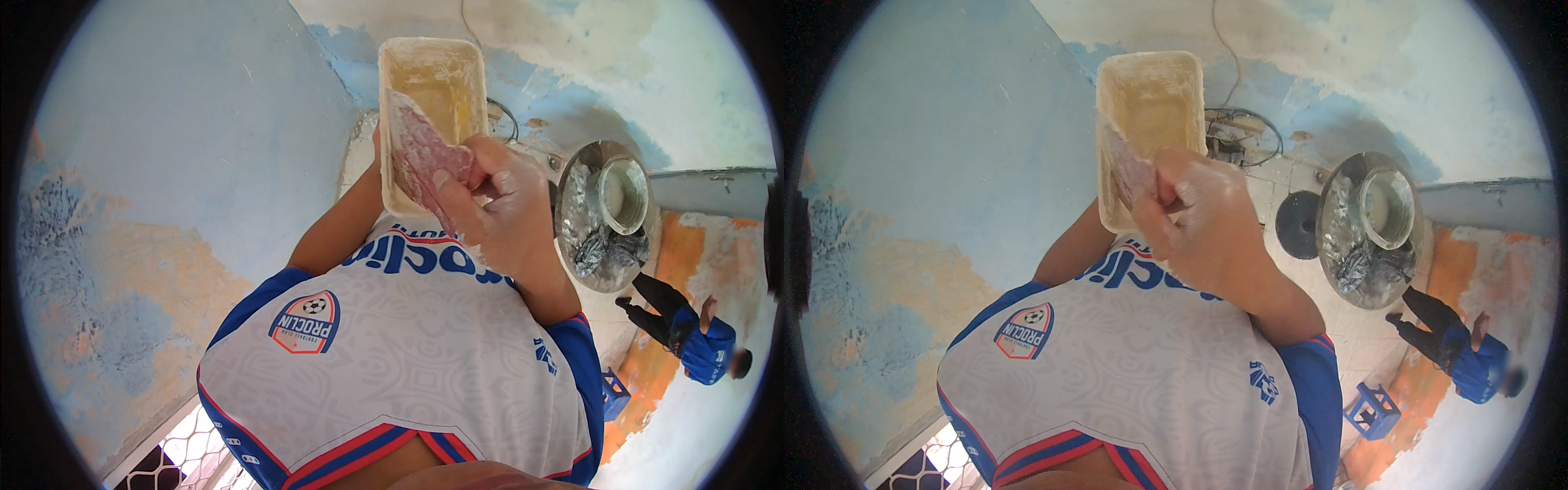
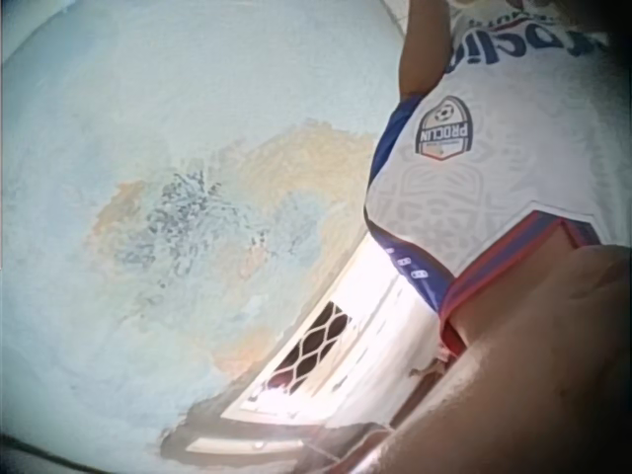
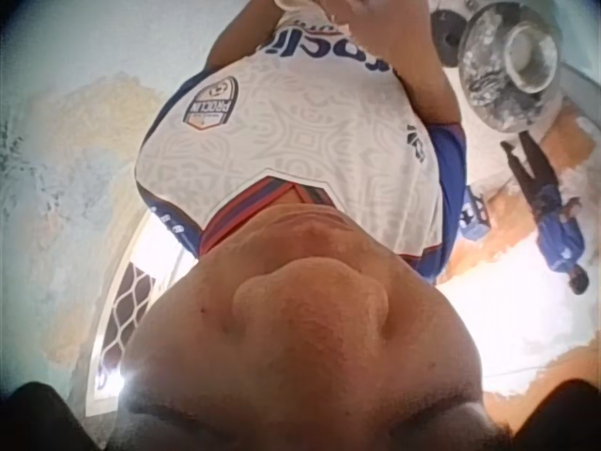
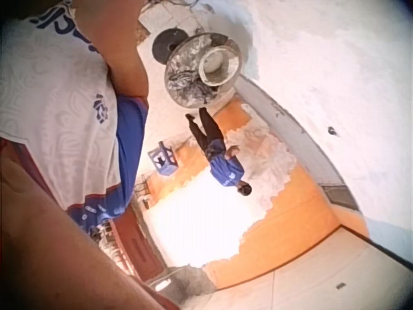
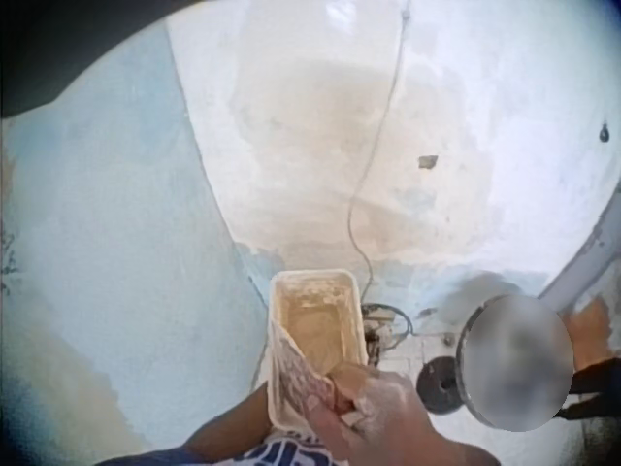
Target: The person mixes plaster in a container and applies it to a wall using a putty knife.
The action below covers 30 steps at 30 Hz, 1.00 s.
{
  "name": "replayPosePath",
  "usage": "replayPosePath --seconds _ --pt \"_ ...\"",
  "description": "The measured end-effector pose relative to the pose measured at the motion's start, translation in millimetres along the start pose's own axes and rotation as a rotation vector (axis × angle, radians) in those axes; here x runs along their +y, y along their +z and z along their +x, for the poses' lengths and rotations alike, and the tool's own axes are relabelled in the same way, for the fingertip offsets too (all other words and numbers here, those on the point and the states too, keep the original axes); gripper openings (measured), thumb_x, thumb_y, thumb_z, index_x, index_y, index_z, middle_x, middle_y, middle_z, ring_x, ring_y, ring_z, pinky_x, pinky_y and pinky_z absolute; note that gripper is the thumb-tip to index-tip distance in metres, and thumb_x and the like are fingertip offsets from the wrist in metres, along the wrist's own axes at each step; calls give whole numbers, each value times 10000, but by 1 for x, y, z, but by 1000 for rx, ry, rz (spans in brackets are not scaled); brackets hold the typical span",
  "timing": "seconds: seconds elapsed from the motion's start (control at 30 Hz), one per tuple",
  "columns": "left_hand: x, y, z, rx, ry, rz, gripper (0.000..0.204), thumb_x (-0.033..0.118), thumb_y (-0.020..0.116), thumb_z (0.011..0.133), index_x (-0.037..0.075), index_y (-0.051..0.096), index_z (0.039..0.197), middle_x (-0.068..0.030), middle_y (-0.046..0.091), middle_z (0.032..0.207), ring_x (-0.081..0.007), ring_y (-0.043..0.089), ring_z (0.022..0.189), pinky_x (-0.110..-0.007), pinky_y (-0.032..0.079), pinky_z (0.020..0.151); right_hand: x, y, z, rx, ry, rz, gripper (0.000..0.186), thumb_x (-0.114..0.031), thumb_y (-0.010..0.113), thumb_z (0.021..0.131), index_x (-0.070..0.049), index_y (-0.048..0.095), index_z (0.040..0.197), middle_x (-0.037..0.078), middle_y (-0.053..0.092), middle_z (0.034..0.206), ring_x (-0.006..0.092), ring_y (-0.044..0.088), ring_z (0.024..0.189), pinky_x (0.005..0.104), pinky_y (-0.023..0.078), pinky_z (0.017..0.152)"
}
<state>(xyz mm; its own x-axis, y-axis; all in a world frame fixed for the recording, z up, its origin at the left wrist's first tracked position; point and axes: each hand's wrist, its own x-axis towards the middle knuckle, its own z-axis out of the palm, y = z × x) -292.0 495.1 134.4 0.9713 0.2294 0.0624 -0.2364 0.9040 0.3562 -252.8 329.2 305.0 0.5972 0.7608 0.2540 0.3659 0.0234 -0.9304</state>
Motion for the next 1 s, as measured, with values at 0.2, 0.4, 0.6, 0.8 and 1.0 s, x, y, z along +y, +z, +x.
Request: replayPosePath --seconds 0.2,0.4,0.6,0.8,1.0 --pt "11 11 1 -219 37 326 342 309 641 1023 60 624 1257 -77 664 1087 -156 650 956 -297 576 800 4 9 14 46 -115 18 248 -66 695 853 1 502 712 158 485 572 314 489 476 390 415 497" --pt "12 -72 21 -97 30 -16 754 636 341 1029 74 485 1509 -142 584 1455 -303 588 1302 -464 498 1087 0 -8 13 124 70 210 211 -3 691 950 -38 525 825 -34 523 773 40 443 689 211 380 623" --pt "46 -54 13 -225 222 182 761 632 283 1047 86 427 1557 -143 546 1498 -315 559 1341 -475 465 1121 10 -27 -7 2 95 267 235 -45 693 956 -44 504 816 -19 478 681 23 467 584 219 377 504" --pt "58 -34 15 -177 280 157 811 678 296 1016 87 427 1555 -137 539 1505 -318 561 1334 -480 472 1111 17 -11 -3 -46 169 155 173 -20 690 943 -7 539 858 -1 513 675 46 498 565 247 415 501" --pt "65 -52 27 -355 333 191 868 733 360 967 88 443 1542 -135 541 1502 -320 548 1348 -481 482 1101 7 10 3 -88 163 -4 212 -11 689 952 -28 507 844 -25 518 722 43 528 669 245 435 563"
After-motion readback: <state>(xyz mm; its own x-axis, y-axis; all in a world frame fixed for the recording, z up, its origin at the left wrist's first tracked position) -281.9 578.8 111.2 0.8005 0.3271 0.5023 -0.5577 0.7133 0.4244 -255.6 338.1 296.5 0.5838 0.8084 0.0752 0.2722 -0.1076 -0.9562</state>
